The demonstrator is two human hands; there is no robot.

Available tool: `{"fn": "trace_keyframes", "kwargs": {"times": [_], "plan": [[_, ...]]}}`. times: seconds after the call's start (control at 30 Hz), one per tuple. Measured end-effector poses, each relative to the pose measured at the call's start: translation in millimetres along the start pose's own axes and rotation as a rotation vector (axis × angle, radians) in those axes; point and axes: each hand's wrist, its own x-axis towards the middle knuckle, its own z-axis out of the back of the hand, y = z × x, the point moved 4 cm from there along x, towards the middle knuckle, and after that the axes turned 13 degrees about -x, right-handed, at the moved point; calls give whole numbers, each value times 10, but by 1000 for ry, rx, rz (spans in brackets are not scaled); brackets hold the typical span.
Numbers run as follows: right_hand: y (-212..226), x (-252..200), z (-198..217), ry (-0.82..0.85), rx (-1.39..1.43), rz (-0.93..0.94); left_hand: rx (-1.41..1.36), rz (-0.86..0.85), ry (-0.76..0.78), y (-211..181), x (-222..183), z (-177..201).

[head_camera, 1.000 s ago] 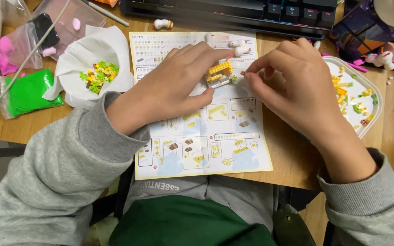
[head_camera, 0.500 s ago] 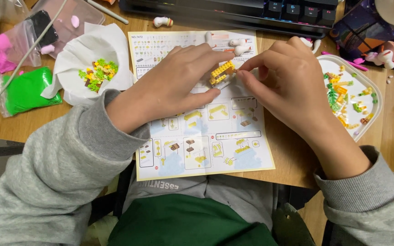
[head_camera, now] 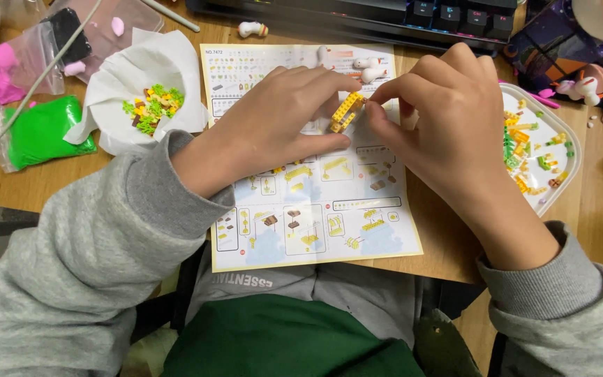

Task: Assembling a small shop mascot figure using tiny plastic building blocks while following a printed instruction manual.

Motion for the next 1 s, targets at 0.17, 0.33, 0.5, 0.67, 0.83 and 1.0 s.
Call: {"fn": "trace_keyframes", "kwargs": {"times": [0.17,0.33,0.5,0.67,0.83,1.0], "plan": [[2,-18,-36,-22,-43,-7,-6,19,-13,15,11,-16],[1,-28,-55,-35,-61,13,-13,12,-42,31,1,-27],[-1,-17,-38,-13,-54,1,-13,30,-38,42,8,-31],[-17,-9,-38,14,-1,-18,-11,31,-40,44,12,-31],[-64,46,-35,176,207,-139,-16,36,-35,25,11,-24],[-145,21,-87,260,308,-238,-22,51,-31,41,8,-26]]}}
